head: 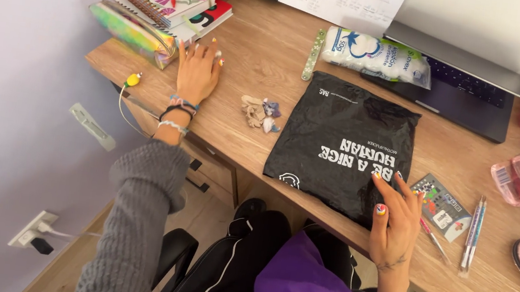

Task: The person clears small items from a cluttered desk, including nail polish bottles, a pen, and a hair tie, placing them into a purple pouch. They also handle a black mailing bag and a package of pens, moving them around the desk surface.

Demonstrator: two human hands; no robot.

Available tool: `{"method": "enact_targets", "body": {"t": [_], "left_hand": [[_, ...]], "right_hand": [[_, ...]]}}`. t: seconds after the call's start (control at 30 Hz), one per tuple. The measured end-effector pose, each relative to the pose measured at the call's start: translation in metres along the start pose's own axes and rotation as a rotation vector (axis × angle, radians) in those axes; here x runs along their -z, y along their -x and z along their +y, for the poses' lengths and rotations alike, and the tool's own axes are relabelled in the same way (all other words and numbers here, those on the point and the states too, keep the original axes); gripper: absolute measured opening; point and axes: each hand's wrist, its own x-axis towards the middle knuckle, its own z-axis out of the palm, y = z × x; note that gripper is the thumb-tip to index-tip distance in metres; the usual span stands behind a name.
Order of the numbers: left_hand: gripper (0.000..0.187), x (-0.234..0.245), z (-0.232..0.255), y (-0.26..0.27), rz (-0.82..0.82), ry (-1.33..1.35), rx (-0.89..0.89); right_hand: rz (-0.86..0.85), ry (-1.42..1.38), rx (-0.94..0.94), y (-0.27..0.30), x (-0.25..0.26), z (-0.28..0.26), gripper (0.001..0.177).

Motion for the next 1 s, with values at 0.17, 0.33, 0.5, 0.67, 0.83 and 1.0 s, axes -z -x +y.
{"method": "enact_targets", "body": {"t": [0.17, 0.33, 0.5, 0.67, 0.83, 1.0], "left_hand": [[0.047, 0.057, 0.044, 0.029, -0.077, 0.502, 0.016], [0.069, 0.109, 0.081, 0.04, -0.174, 1.033, -0.087], [0.055, 0.122, 0.113, 0.038, -0.268, 1.189, -0.101], [0.041, 0.126, 0.135, 0.023, -0.25, 0.894, -0.218], [0.039, 0.094, 0.149, -0.04, -0.144, 0.813, -0.166], [0.039, 0.026, 0.199, -0.098, -0.353, 0.564, -0.304]], "right_hand": [[-0.01, -0.002, 0.008, -0.002, 0.002, -0.001, 0.06], [0.002, -0.021, -0.018, 0.001, -0.001, 0.0, 0.062], [0.005, -0.009, -0.004, 0.0, 0.002, -0.002, 0.062], [0.014, -0.001, 0.014, -0.002, 0.002, -0.002, 0.061], [0.028, -0.009, 0.022, -0.004, 0.004, -0.006, 0.062], [0.022, -0.007, 0.032, -0.002, 0.003, 0.005, 0.067]]}}
